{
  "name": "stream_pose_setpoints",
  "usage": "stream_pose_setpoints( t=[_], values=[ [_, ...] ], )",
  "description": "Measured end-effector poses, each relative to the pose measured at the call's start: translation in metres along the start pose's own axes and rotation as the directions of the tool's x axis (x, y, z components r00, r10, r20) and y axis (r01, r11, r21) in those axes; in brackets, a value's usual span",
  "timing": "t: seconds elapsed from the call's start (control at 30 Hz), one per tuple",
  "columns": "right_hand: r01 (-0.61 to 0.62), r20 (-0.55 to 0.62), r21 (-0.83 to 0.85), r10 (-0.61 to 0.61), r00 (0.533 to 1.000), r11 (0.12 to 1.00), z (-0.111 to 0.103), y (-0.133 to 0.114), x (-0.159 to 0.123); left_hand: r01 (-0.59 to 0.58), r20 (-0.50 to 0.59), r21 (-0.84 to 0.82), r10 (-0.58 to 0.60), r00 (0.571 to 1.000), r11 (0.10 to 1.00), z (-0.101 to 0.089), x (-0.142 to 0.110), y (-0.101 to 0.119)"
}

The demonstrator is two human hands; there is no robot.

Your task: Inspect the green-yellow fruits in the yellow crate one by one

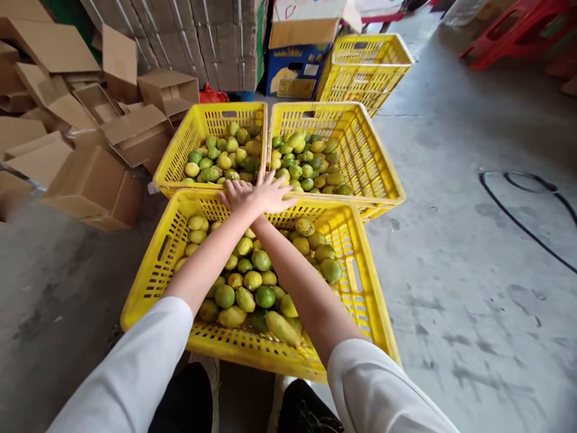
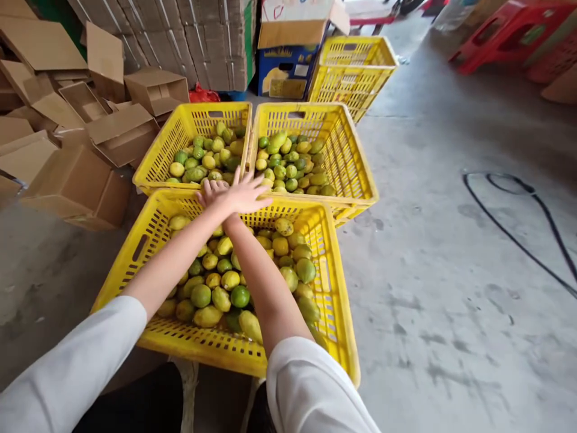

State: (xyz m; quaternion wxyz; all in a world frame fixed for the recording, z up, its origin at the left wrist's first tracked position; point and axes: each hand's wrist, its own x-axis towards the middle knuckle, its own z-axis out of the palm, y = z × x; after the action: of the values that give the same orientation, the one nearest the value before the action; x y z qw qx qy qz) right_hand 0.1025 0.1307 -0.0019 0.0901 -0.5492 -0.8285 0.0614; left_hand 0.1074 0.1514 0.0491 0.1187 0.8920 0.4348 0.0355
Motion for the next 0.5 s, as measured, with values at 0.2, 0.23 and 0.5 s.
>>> stream_pose_setpoints(
  t=[0.2, 0.23, 0.5],
  values=[
    [-0.015, -0.071, 0.01, 0.016, 0.997, 1.0, 0.001, -0.005, -0.011, 0.003, -0.088, 0.133, 0.009, 0.996, 0.991, 0.048, -0.029, 0.009],
    [-0.017, -0.067, 0.008, 0.018, 0.998, 1.0, 0.0, -0.005, -0.012, 0.017, -0.081, 0.158, -0.005, 0.997, 0.987, 0.045, -0.03, 0.011],
    [0.004, -0.079, 0.008, -0.003, 0.997, 1.0, 0.004, -0.001, -0.017, 0.035, -0.054, 0.24, -0.022, 0.998, 0.97, 0.04, -0.03, 0.02]
  ],
)
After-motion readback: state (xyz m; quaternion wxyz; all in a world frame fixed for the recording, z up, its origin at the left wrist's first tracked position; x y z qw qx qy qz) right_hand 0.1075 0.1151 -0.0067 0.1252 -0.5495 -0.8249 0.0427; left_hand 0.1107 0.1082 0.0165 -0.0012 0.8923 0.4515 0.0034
